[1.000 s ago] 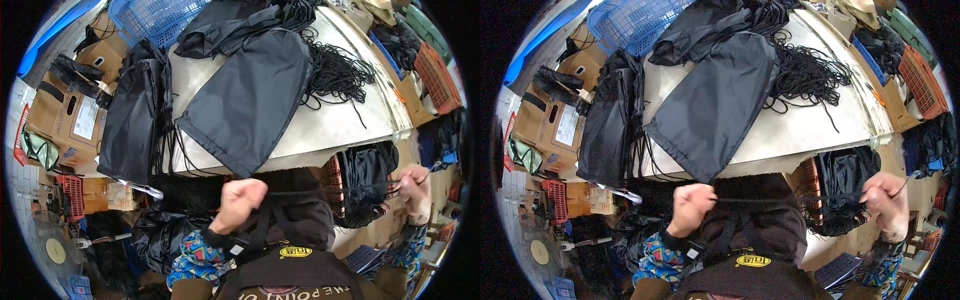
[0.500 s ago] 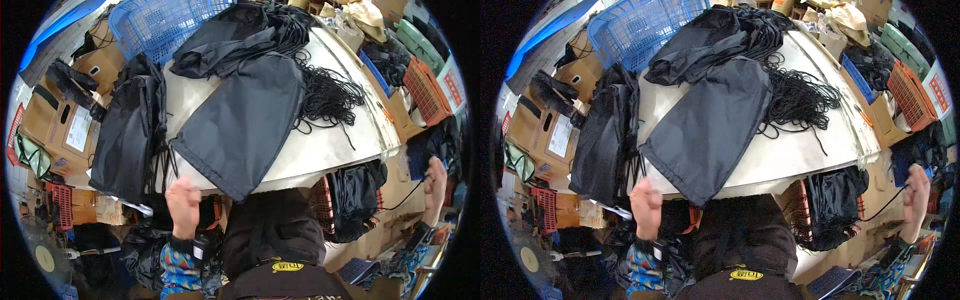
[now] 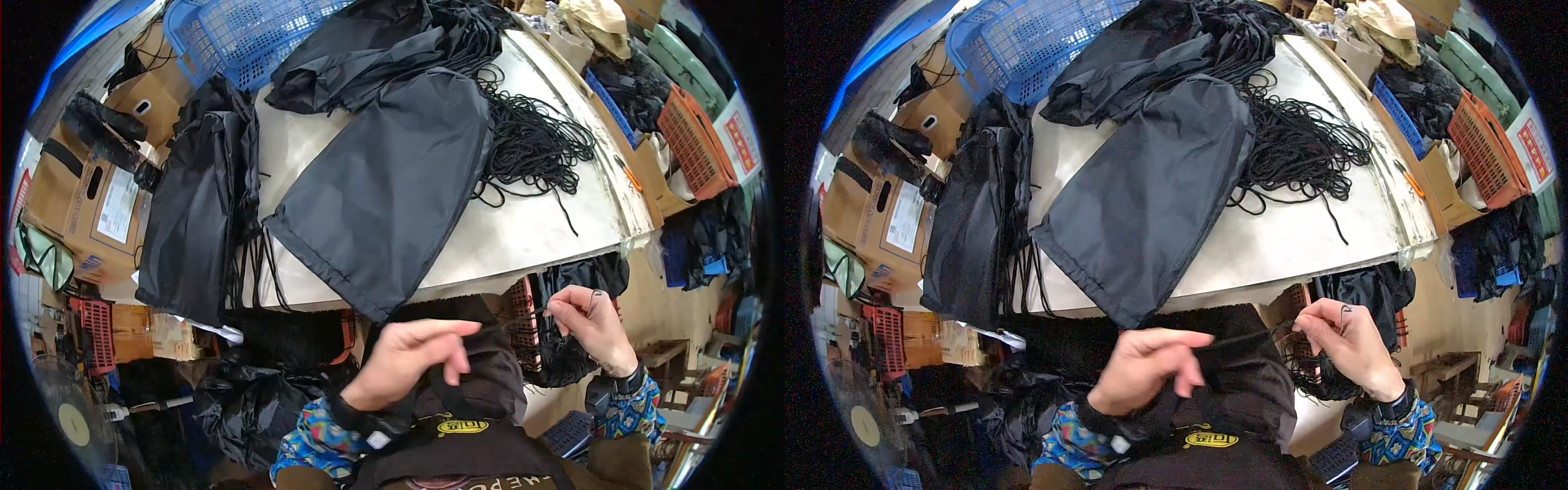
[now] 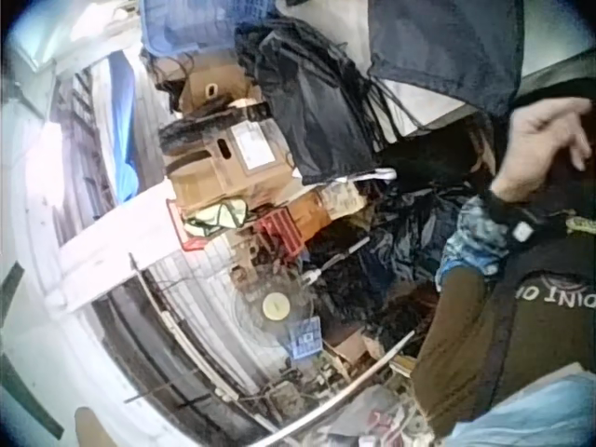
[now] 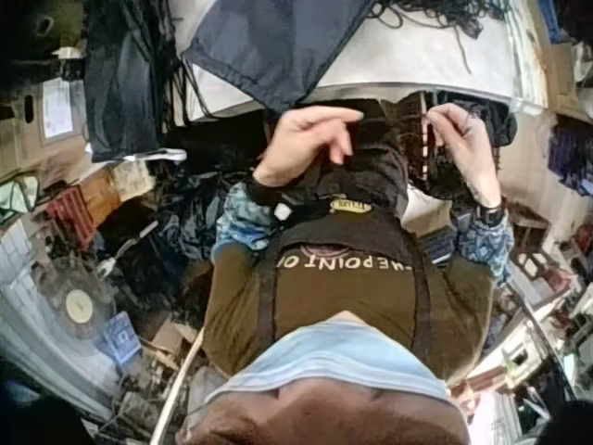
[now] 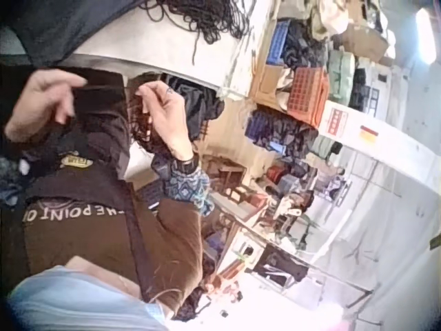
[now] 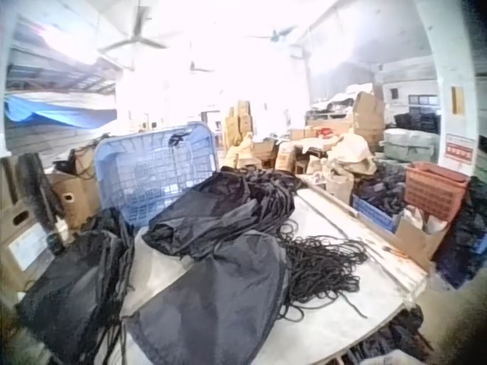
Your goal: The person threads black drawstrings through the hems of black fabric bags using a metal guide. They pull the strings through, adjust the length, and place the finished bags into a red basket. The process is repeated for multiple bags on a cluttered work table.
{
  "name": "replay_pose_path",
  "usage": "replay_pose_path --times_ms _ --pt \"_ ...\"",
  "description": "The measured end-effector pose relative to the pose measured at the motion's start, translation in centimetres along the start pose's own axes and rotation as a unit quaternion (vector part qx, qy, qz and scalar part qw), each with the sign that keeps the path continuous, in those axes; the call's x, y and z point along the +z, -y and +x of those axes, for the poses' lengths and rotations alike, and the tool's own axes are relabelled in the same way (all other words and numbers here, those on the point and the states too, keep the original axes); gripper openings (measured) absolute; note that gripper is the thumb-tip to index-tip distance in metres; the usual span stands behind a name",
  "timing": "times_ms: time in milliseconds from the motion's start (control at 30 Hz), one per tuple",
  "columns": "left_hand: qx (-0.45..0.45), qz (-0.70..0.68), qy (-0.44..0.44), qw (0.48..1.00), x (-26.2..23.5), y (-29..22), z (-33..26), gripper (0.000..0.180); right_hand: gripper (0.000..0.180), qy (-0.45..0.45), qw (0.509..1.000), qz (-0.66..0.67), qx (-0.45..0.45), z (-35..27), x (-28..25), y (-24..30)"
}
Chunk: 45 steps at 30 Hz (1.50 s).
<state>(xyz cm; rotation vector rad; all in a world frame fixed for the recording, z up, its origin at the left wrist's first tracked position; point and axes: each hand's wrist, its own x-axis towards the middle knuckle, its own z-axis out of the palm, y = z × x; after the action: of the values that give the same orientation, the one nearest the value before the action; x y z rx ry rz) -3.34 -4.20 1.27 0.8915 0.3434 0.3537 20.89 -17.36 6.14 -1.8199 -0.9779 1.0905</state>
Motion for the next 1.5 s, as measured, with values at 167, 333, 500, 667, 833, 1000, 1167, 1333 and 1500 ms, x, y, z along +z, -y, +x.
replay_pose_path --times_ms 167,333,500,667,833,1000,1167,1333,1500 --pt "0.123 -0.405 -0.008 0.906 -4.8 -1.3 -2.7 0.029 0.018 -0.047 0.997 0.008 0.055 0.7 -0.5 -1.6" --pt "0.193 -0.351 -0.107 0.91 -3.9 -3.5 -2.9 0.027 0.015 -0.026 0.996 -0.056 0.072 0.8 -1.9 -5.3" --pt "0.162 0.12 -0.205 0.958 -3.5 -1.9 -1.0 0.02 0.025 -0.006 0.979 0.126 0.158 0.5 0.1 -4.9" --pt "0.122 0.109 -0.153 0.975 -0.7 1.5 1.4 0.022 0.028 0.072 0.886 0.454 0.062 0.7 6.9 -4.7" --pt "0.02 -0.016 -0.191 0.981 0.9 1.4 1.3 0.022 0.021 0.067 0.92 0.383 0.059 1.0 8.7 -3.5" --pt "0.018 0.022 -0.227 0.973 0.9 1.9 1.1 0.018 0.024 0.077 0.984 0.152 -0.042 1.5 8.6 -2.7" --pt "0.059 0.099 -0.241 0.964 1.2 2.4 1.1 0.014 0.02 -0.001 0.992 0.055 -0.113 1.8 9.1 -2.5" --pt "0.053 0.129 -0.211 0.968 0.7 2.6 0.6 0.014 0.021 -0.06 0.978 -0.041 -0.196 2.1 9.2 -2.7" --pt "0.067 0.144 -0.206 0.965 0.7 2.7 0.8 0.011 0.022 -0.08 0.959 -0.109 -0.25 2.0 9.5 -2.5"
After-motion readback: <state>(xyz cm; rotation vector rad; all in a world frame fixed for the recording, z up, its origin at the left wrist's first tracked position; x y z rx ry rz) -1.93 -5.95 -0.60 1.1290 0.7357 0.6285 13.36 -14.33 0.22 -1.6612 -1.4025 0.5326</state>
